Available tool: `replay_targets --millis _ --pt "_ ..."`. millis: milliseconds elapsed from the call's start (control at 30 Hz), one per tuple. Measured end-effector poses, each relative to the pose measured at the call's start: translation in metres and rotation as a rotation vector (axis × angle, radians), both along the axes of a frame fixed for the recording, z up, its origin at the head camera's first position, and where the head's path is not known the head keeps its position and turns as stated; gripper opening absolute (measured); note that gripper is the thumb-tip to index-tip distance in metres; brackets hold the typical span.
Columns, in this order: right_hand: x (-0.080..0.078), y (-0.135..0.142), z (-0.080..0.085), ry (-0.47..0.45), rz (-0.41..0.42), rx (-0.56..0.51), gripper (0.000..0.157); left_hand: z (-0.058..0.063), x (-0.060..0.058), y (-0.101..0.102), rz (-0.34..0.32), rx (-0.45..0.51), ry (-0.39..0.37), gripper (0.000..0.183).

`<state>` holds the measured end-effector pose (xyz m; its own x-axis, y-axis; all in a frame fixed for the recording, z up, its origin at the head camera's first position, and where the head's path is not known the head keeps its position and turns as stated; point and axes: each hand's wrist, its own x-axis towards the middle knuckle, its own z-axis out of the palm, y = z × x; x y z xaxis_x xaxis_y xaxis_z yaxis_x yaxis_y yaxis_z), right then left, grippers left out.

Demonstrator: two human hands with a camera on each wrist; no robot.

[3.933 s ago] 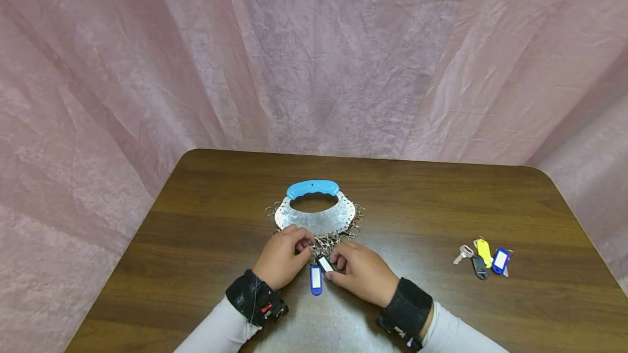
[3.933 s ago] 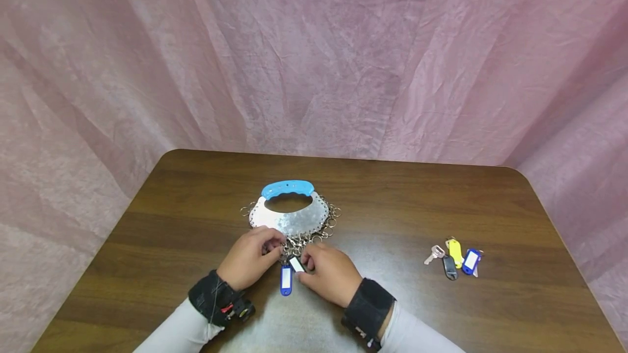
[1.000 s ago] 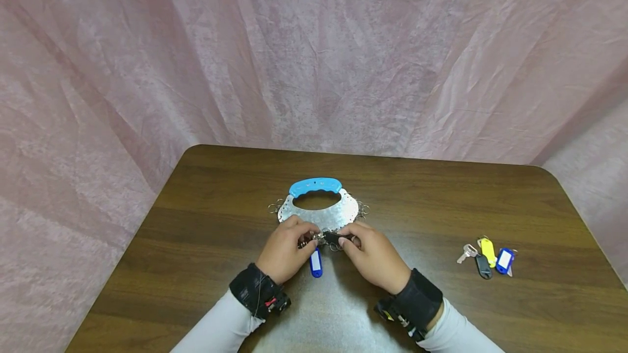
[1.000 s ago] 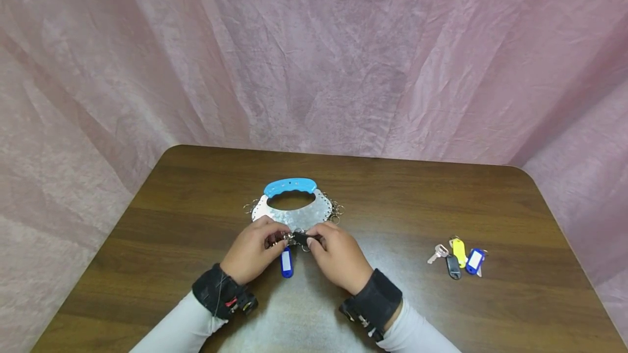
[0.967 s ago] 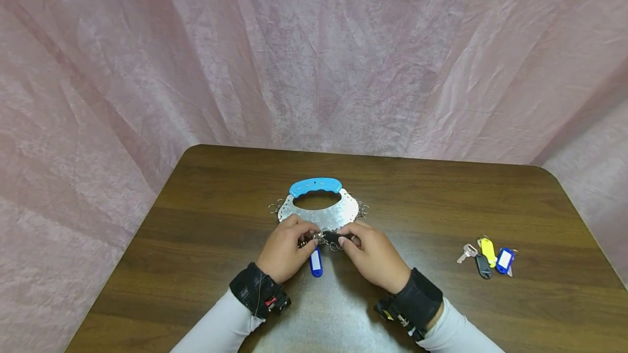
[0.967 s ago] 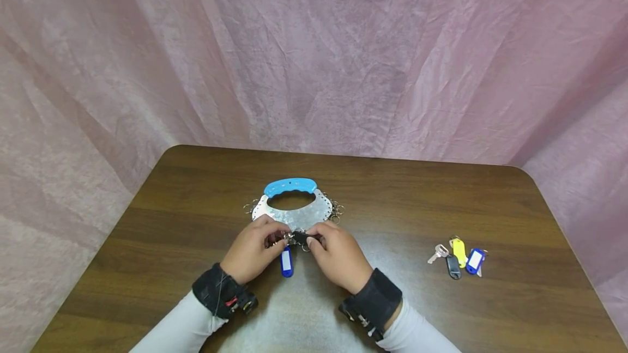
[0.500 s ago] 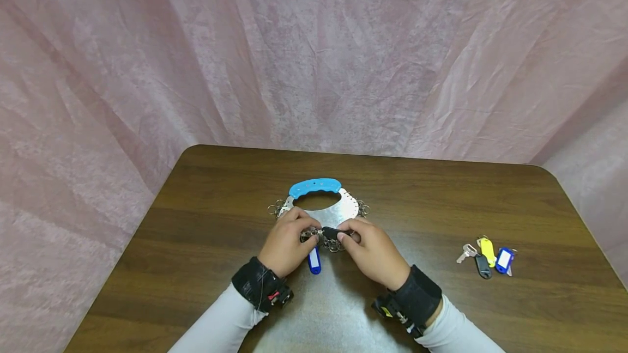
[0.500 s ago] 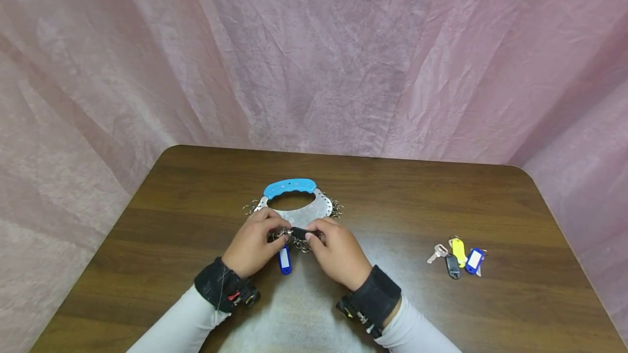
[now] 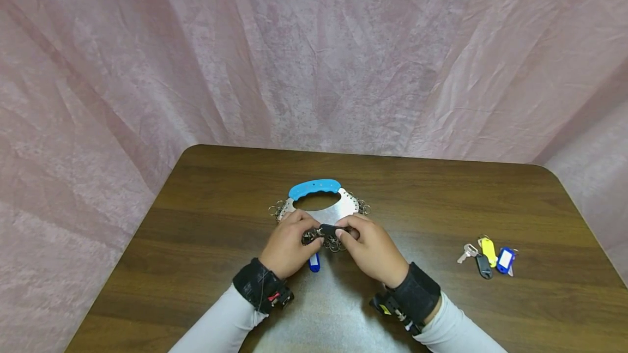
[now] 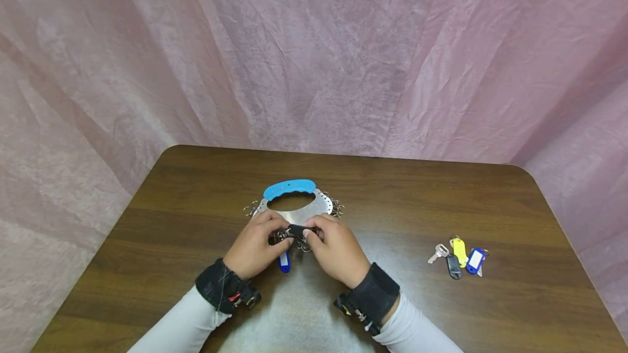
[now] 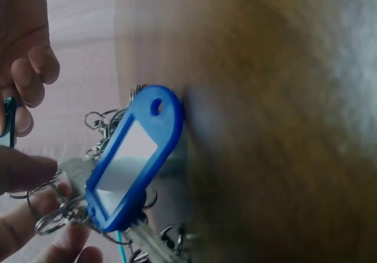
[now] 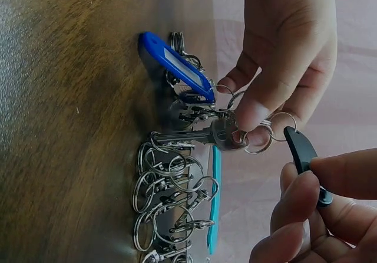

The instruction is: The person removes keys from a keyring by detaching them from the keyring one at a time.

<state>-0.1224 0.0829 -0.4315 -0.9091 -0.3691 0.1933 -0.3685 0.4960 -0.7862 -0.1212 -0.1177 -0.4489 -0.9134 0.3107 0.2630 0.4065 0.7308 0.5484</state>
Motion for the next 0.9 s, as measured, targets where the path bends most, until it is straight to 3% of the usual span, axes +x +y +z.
replay_targets --millis 267,533,900 --pt "0.000 0.002 0.001 -0.010 0.012 0.011 0.008 -0.005 -0.001 0.001 0.021 0.052 0.006 0.009" --pt "0.002 0.004 -0.001 -0.042 0.082 0.034 0.003 -0.007 -0.002 0.001 0.008 0.095 0.035 0.013" --pt "0.000 0.004 -0.011 -0.030 0.130 0.182 0.005 -0.009 -0.002 -0.001 -0.024 0.129 0.037 0.017"
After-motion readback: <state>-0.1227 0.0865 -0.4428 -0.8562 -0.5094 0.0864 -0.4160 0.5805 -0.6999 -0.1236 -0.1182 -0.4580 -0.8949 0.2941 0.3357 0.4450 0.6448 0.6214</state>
